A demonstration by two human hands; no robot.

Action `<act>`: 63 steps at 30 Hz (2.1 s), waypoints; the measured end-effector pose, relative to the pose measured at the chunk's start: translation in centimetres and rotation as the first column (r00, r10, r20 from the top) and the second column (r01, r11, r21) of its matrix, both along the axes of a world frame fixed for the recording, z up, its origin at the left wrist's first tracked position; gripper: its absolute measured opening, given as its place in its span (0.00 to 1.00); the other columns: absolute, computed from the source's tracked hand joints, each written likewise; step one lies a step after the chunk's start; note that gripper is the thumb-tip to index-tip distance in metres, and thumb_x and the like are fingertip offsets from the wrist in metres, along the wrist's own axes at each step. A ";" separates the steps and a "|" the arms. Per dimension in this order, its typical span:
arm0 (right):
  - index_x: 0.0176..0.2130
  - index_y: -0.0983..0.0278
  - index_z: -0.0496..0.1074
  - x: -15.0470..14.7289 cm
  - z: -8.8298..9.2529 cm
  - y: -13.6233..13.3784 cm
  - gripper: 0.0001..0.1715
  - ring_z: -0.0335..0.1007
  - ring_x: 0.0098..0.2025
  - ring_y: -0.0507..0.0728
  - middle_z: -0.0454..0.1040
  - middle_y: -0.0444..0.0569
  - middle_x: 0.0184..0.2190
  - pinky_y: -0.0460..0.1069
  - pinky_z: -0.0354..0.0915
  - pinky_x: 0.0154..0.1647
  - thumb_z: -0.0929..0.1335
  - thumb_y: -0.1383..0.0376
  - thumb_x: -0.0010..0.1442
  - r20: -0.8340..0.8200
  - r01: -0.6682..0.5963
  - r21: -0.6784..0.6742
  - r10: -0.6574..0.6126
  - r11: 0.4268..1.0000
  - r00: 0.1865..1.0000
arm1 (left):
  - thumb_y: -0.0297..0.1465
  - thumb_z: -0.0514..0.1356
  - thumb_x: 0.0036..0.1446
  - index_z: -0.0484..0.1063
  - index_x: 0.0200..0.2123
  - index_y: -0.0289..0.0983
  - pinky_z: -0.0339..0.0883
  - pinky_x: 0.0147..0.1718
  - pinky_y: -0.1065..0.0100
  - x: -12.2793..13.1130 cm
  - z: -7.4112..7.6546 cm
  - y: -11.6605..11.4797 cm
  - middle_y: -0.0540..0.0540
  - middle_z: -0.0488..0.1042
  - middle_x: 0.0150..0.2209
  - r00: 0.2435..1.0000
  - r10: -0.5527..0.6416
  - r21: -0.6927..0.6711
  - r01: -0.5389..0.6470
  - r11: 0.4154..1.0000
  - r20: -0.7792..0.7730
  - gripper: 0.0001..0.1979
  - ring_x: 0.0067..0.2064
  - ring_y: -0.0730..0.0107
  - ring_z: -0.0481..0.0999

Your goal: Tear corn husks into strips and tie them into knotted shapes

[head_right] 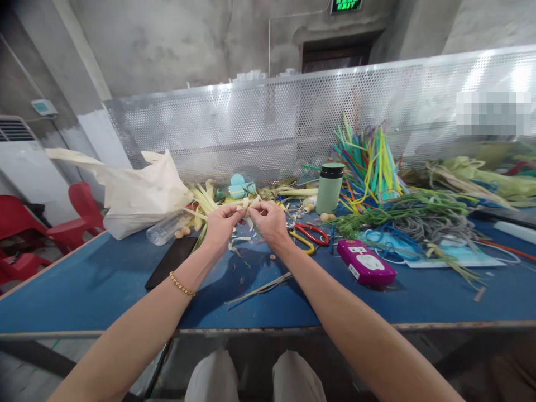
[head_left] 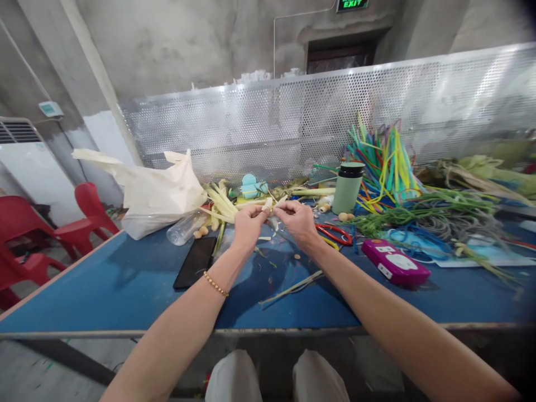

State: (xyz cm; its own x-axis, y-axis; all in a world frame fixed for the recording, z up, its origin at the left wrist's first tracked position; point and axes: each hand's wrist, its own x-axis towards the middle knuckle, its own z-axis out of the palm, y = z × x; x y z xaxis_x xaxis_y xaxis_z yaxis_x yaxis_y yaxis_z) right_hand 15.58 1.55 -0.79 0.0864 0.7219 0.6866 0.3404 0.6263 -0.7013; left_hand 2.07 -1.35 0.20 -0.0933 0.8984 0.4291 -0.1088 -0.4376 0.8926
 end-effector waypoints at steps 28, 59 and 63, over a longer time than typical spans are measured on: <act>0.24 0.63 0.68 -0.6 0.3 -0.8 0.09 0.67 0.26 0.54 0.73 0.45 0.22 0.49 0.63 0.30 0.68 0.60 0.49 -0.116 -0.005 -0.116 -0.008 0.993 0.993 | 0.33 0.70 0.43 0.76 0.24 0.32 0.59 0.28 0.71 -0.1 -0.5 0.6 0.47 0.74 0.21 0.983 -0.171 -0.065 0.175 0.982 0.059 0.10 0.25 0.75 0.68; 0.23 0.62 0.67 -0.9 -0.3 -0.8 0.15 0.65 0.26 0.53 0.71 0.44 0.22 0.48 0.63 0.28 0.72 0.56 0.49 -0.150 -0.037 -0.153 0.014 0.988 0.989 | 0.35 0.74 0.37 0.76 0.24 0.32 0.59 0.29 0.70 -0.2 -0.7 0.8 0.47 0.74 0.23 0.978 -0.194 -0.095 0.201 0.975 0.081 0.14 0.26 0.74 0.68; 0.24 0.63 0.68 -0.6 0.1 -1.0 0.18 0.65 0.25 0.52 0.72 0.45 0.22 0.48 0.62 0.27 0.72 0.52 0.50 -0.182 -0.159 -0.203 0.123 0.966 0.976 | 0.33 0.73 0.36 0.76 0.24 0.33 0.59 0.28 0.70 -0.4 -0.6 1.0 0.48 0.73 0.22 0.975 -0.191 -0.133 0.206 0.969 0.114 0.13 0.25 0.74 0.68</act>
